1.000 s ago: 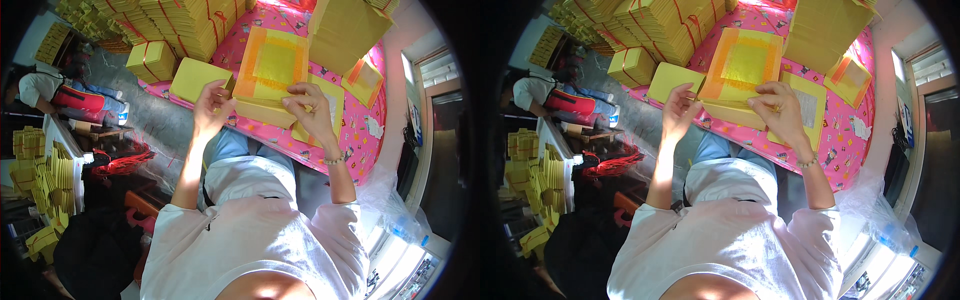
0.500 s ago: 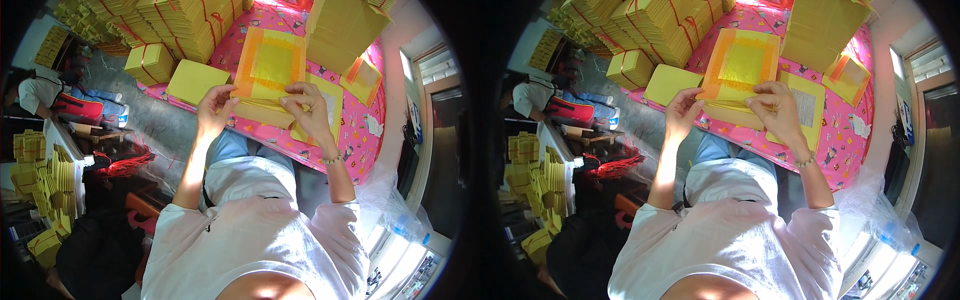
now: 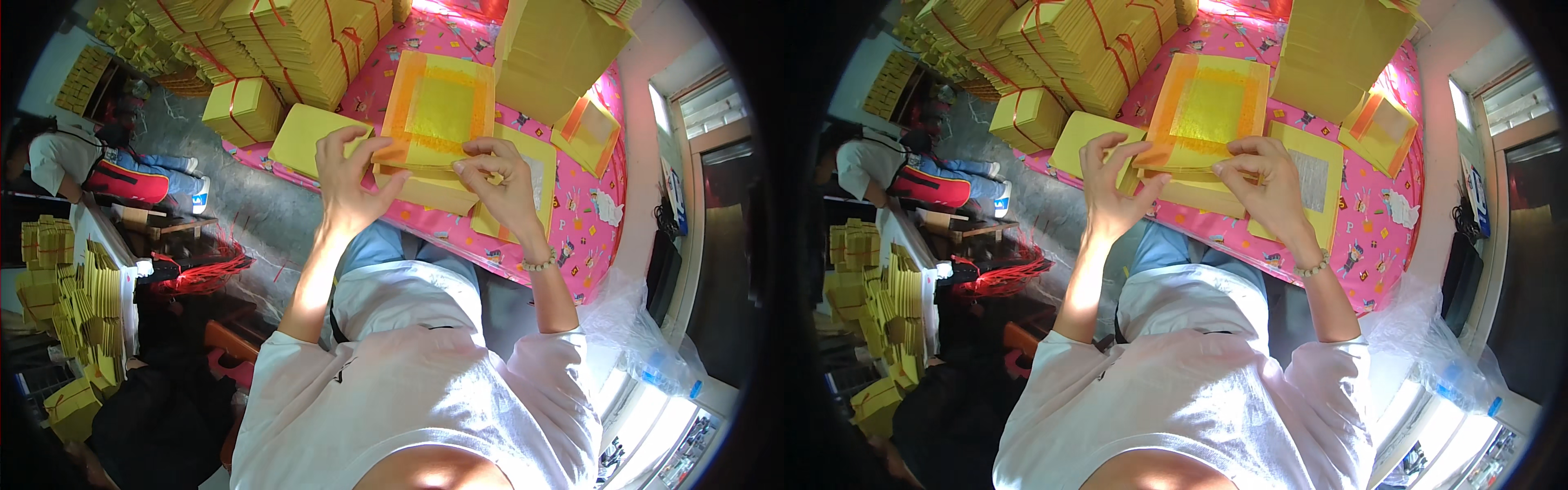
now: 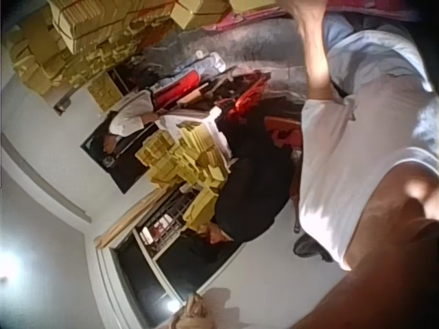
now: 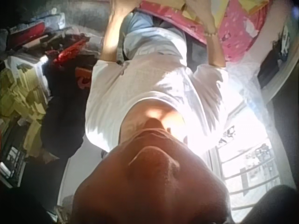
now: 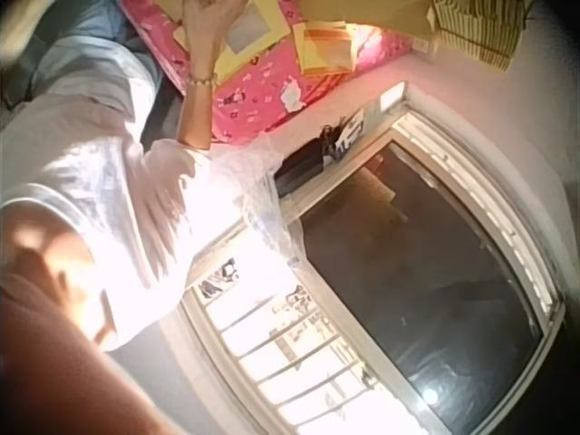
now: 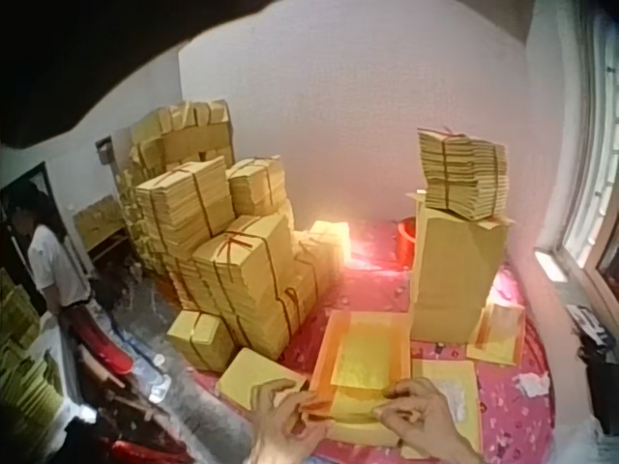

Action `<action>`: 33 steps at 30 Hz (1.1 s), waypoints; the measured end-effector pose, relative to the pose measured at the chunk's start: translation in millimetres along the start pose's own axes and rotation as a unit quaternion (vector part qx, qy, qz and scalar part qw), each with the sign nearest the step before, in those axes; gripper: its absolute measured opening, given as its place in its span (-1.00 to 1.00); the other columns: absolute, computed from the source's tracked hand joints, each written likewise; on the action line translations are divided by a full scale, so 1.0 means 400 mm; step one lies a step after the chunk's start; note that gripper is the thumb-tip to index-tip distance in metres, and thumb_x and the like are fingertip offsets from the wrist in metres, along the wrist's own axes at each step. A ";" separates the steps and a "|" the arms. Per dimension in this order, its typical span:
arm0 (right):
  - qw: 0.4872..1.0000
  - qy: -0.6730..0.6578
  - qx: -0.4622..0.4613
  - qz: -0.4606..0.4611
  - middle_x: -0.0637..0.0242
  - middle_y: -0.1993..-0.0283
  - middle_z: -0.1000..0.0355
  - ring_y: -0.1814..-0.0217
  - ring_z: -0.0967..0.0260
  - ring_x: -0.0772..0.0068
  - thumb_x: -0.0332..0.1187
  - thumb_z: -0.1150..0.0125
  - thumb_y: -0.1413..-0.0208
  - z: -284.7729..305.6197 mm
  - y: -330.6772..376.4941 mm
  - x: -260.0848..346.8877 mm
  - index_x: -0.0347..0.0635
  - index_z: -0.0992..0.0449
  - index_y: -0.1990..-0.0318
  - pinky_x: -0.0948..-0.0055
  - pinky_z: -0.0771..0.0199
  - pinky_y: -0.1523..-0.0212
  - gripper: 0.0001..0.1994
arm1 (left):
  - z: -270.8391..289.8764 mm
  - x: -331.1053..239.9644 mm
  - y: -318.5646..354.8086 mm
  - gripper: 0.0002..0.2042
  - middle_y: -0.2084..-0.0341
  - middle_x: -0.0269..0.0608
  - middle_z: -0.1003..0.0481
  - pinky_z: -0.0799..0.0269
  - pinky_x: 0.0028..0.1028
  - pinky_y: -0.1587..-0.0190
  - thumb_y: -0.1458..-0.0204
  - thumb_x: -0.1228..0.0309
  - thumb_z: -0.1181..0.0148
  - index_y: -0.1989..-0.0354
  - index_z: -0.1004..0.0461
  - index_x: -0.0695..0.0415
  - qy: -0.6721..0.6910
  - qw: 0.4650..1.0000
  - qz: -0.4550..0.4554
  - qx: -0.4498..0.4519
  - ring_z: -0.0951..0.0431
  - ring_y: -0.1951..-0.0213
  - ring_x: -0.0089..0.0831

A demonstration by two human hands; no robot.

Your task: The person repeatedly picks up a yellow paper sheet and inserts it into a yellow paper pack with a clear window. The person then places the completed pack onto a stack on the table. The task involves repetitive manual assembly of paper products.

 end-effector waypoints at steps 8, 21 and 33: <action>1.000 0.009 -0.018 0.023 0.15 0.04 -0.46 -0.05 -0.36 0.18 -0.30 -0.38 0.04 0.017 -0.024 0.034 -0.16 -0.66 0.24 0.31 -0.37 -0.05 -0.79 | -0.094 -0.055 -0.063 -0.68 0.16 -0.24 -0.51 -0.33 -0.26 0.07 0.19 0.56 -0.24 0.17 -0.53 0.06 -0.021 0.992 -0.101 0.073 -0.46 0.12 -0.21; 0.971 -0.239 -0.025 0.003 0.04 -0.46 0.08 -0.52 0.14 0.10 -0.11 -0.48 0.13 0.037 -0.082 -0.013 -0.21 0.14 -0.43 0.11 0.07 -0.42 0.06 | -0.046 0.016 -0.055 -0.81 0.21 -0.25 -0.56 -0.39 -0.55 0.10 -0.18 0.49 -0.14 0.07 -0.48 0.25 0.457 0.885 0.087 0.009 -0.52 0.13 -0.54; 0.951 -0.307 0.045 -0.018 0.22 -0.21 -0.32 -0.26 -0.25 0.40 -0.41 -0.48 0.12 -0.017 -0.075 0.035 -0.24 -0.19 -0.28 0.35 -0.22 -0.28 -0.23 | -0.104 0.022 -0.078 -0.58 -0.08 -0.13 -0.38 -0.22 -0.39 -0.21 -0.13 0.53 -0.13 -0.17 -0.26 0.28 0.388 0.922 0.019 -0.006 -0.33 -0.16 -0.41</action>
Point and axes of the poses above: each hand's wrist, its own y-axis away from the middle knuckle, its own z-axis out of the back of the hand, x = y × z, the point moved 5 cm from there along -y, towards the middle knuckle
